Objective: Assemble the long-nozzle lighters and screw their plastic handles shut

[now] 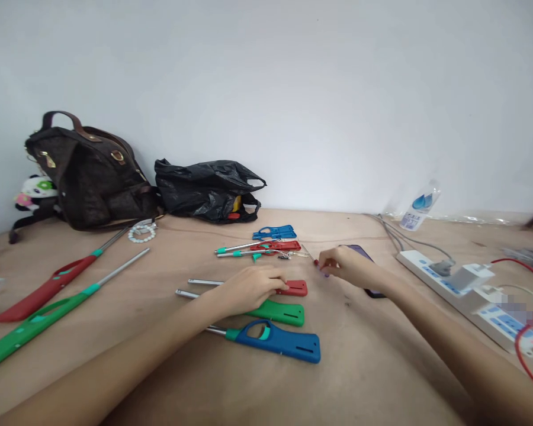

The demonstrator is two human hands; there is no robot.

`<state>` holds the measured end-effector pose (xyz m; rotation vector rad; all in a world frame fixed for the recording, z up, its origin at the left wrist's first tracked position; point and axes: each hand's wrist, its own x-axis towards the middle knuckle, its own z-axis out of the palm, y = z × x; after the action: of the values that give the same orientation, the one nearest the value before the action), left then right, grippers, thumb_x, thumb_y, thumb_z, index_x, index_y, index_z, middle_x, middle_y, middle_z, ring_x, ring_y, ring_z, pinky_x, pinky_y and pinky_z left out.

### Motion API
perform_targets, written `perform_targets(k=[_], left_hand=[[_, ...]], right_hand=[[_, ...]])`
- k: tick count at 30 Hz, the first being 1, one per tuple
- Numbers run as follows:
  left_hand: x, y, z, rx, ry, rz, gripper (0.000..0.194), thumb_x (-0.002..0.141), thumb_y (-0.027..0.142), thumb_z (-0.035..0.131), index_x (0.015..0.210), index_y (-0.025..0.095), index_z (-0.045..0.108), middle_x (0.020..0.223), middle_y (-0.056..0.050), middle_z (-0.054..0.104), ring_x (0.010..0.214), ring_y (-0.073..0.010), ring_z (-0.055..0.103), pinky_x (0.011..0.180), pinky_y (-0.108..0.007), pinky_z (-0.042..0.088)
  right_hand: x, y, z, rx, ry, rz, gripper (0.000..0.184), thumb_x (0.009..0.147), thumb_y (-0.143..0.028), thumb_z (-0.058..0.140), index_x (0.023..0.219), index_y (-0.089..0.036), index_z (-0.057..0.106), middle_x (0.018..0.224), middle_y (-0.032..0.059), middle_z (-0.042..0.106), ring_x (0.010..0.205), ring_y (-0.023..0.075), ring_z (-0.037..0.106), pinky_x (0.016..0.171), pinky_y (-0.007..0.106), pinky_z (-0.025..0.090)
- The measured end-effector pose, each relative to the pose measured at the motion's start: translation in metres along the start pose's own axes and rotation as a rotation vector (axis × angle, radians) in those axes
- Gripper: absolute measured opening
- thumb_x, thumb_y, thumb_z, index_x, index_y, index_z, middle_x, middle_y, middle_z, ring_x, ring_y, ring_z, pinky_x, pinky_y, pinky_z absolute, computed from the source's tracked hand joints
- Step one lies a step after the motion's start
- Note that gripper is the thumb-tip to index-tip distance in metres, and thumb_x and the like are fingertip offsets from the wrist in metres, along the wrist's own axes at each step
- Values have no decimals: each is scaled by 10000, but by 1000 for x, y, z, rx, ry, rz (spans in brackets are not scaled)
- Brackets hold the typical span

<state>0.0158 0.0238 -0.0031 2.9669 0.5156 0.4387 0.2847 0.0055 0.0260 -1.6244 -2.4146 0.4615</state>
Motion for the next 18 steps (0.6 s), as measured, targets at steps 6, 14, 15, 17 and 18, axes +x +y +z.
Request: perform_targets(k=[6, 14, 15, 17, 18], left_hand=[[4, 7, -1, 101, -6, -18, 162, 910, 134, 500, 883, 160, 658, 874, -30, 631, 809, -172, 586, 680, -263, 408], [2, 8, -3, 110, 17, -18, 198, 930, 142, 462, 859, 155, 646, 855, -28, 608, 793, -167, 571, 662, -266, 400], [2, 8, -2, 108, 21, -22, 191, 929, 144, 466, 859, 156, 644, 860, -28, 608, 795, -168, 571, 665, -267, 402], [2, 9, -1, 105, 26, -36, 163, 921, 145, 487, 852, 156, 635, 873, -28, 602, 791, -165, 568, 666, -265, 403], [2, 9, 1, 105, 28, -47, 145, 914, 149, 503, 841, 156, 627, 876, -27, 597, 785, -163, 564, 663, -262, 401]], right_hand=[[-10, 15, -13, -60, -349, 173, 192, 615, -20, 539, 649, -181, 637, 667, 4, 664, 625, 152, 605, 513, 226, 357], [-6, 24, 1, -98, -413, 170, 84, 587, -102, 641, 629, -174, 648, 639, 5, 625, 564, 156, 557, 495, 246, 317], [-6, 25, 1, -77, -419, 155, 85, 588, -95, 633, 624, -172, 642, 640, 4, 622, 569, 154, 554, 503, 247, 320], [-7, 27, 0, -41, -428, 115, 85, 600, -86, 606, 610, -170, 619, 628, 0, 609, 567, 148, 539, 508, 246, 318], [-7, 27, 0, -29, -425, 91, 91, 608, -81, 584, 604, -169, 605, 619, -3, 599, 561, 144, 527, 508, 246, 314]])
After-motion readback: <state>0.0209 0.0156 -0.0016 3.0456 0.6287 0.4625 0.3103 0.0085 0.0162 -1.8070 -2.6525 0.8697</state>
